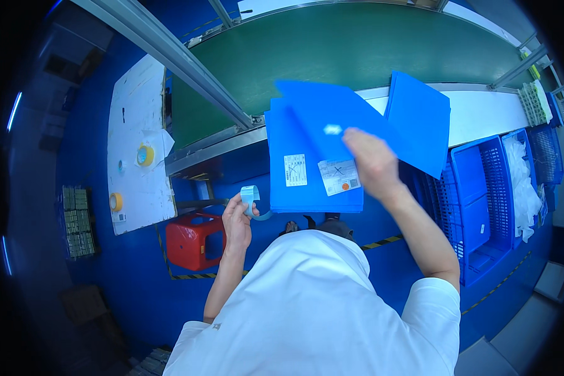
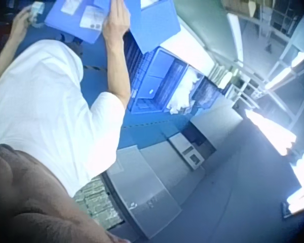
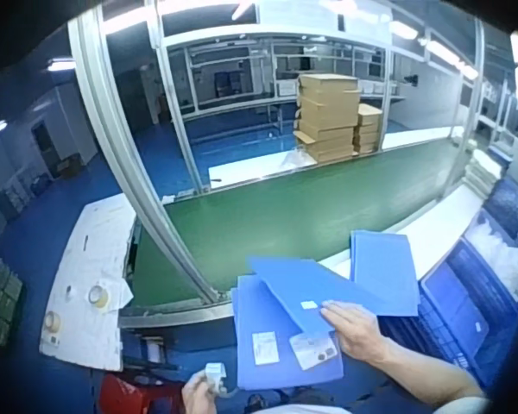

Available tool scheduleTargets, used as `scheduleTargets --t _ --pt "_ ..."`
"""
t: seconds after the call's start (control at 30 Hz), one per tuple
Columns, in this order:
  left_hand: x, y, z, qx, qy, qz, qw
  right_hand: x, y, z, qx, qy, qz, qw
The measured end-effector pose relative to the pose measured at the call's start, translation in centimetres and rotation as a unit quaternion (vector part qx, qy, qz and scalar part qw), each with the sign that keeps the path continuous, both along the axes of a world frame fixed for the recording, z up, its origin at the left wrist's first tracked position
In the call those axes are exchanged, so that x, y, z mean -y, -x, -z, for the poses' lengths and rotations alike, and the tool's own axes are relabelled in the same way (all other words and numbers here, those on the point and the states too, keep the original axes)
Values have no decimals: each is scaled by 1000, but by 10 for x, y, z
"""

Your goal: The person applies adhesive labels to a stack of blue folders, peeling each label from a roll and pressing it onto the folder surface. After labeling, the person places the folders into a blue crate and then handles trays of yellow cylindrical items, wrapping them in plastic.

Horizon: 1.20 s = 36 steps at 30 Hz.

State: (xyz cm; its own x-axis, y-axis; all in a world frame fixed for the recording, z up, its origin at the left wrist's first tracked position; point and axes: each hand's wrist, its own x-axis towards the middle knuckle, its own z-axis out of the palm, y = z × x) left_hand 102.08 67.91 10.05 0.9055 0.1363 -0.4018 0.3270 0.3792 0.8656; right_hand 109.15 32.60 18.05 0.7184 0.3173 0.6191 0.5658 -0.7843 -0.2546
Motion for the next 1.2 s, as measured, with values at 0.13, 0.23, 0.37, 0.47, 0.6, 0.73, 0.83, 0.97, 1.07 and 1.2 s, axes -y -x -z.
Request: scheduleTargets --t 0.13,0.23,0.37,0.47,0.6,0.73,0.83,0.97,1.07,1.2 --pt "10 5 -9 37 -26 16 999 85 -37 11 83 -11 157 984" --pt "18 9 -13 57 -22 16 998 148 -48 86 2 52 242 969" --pt "30 11 -23 98 -26 26 994 174 -41 168 -197 80 301 930" --pt "34 15 -25 123 -33 35 991 128 -45 154 -153 -37 233 960" --pt "43 22 -27 121 -12 43 992 -9 1 59 -602 -300 -24 739" --pt "48 21 -30 114 -54 95 987 -112 34 43 -637 -555 -180 504" --pt "46 27 -36 81 -98 145 981 -148 30 49 -605 -648 -122 447" --pt "42 32 -37 73 -43 127 988 -159 38 47 -619 -589 -125 504" --pt "36 29 -32 49 -138 139 979 -160 42 58 -672 -556 -131 472" --pt "33 30 -31 11 -95 112 989 -164 51 47 -539 -510 -20 670"
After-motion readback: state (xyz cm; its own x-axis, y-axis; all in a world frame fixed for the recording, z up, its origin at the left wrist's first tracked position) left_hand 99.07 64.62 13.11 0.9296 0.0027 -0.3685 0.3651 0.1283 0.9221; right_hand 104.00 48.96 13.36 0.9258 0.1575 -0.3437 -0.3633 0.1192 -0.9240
